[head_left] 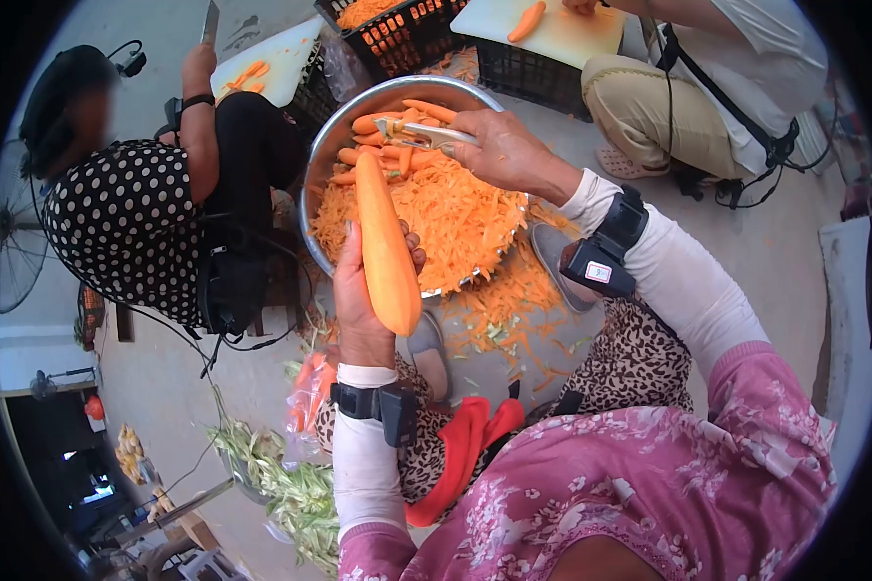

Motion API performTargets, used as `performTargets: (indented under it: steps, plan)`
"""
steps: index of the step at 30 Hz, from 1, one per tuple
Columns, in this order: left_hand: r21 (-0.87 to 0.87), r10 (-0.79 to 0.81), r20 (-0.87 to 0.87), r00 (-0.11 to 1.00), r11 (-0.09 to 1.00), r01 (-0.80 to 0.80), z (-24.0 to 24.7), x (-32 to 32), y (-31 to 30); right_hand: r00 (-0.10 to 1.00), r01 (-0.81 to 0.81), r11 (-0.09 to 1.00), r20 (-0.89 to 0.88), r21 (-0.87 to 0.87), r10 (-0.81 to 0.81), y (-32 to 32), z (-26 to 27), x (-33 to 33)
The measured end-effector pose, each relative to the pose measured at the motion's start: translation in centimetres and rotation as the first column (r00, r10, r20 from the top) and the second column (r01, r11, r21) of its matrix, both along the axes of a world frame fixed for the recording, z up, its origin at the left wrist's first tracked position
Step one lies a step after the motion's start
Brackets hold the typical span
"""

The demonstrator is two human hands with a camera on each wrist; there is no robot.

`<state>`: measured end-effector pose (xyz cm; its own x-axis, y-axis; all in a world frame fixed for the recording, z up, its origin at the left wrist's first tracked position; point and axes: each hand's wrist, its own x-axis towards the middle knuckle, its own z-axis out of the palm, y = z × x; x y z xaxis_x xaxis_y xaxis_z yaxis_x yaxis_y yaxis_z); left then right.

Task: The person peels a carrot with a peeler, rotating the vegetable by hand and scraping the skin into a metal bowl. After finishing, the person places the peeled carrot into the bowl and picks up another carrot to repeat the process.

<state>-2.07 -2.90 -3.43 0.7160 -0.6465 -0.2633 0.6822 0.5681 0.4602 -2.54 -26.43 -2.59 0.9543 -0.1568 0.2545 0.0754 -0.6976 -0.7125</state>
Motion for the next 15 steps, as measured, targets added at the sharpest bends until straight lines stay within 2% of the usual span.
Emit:
performTargets:
  steps: [2,3,5,7,9,11,12,13,14,15]
  plan:
    - [0.030,0.023,-0.006,1.000,0.999,-0.023,-0.2,0.1,0.1,0.976,-0.139,0.968,-0.137,0.210,0.170,0.7,1.1,-0.6]
    - [0.049,0.030,0.013,0.999,0.998,-0.031,-0.2,0.2,0.2,0.975,-0.141,0.967,-0.138,0.212,0.172,1.0,1.2,-0.9]
    - [0.070,0.034,0.033,0.999,0.997,-0.036,-0.6,0.4,0.4,0.862,-0.406,0.808,-0.117,0.426,0.494,1.5,1.4,-1.5]
    - [0.106,0.054,0.027,0.998,0.993,-0.057,-1.1,0.5,0.7,0.820,-0.454,0.808,-0.178,0.376,0.544,1.8,2.4,-2.3]
    - [0.143,0.098,-0.009,0.995,0.985,-0.096,-0.7,0.4,0.4,0.702,-0.635,0.699,-0.132,0.328,0.700,1.9,2.3,-2.6]
    - [0.180,0.145,-0.041,0.989,0.974,-0.136,-0.5,0.3,0.2,0.714,-0.615,0.701,-0.122,0.361,0.689,2.0,1.6,-2.3]
    - [0.152,0.093,0.001,0.996,0.984,-0.092,-0.5,0.3,0.3,0.852,-0.446,0.850,-0.158,0.281,0.499,1.9,1.3,-1.9]
    - [0.125,0.041,0.044,0.998,0.991,-0.046,-0.5,0.2,0.3,0.944,-0.246,0.950,-0.174,0.193,0.280,1.7,1.1,-1.5]
    - [0.124,0.040,0.046,0.998,0.991,-0.045,-0.4,0.1,0.2,0.986,-0.133,0.986,-0.086,0.098,0.142,1.0,0.6,-1.0]
    - [0.108,0.026,0.053,0.998,0.994,-0.031,0.0,-0.2,0.0,0.987,-0.131,0.986,-0.085,0.098,0.140,0.5,0.3,-0.6]
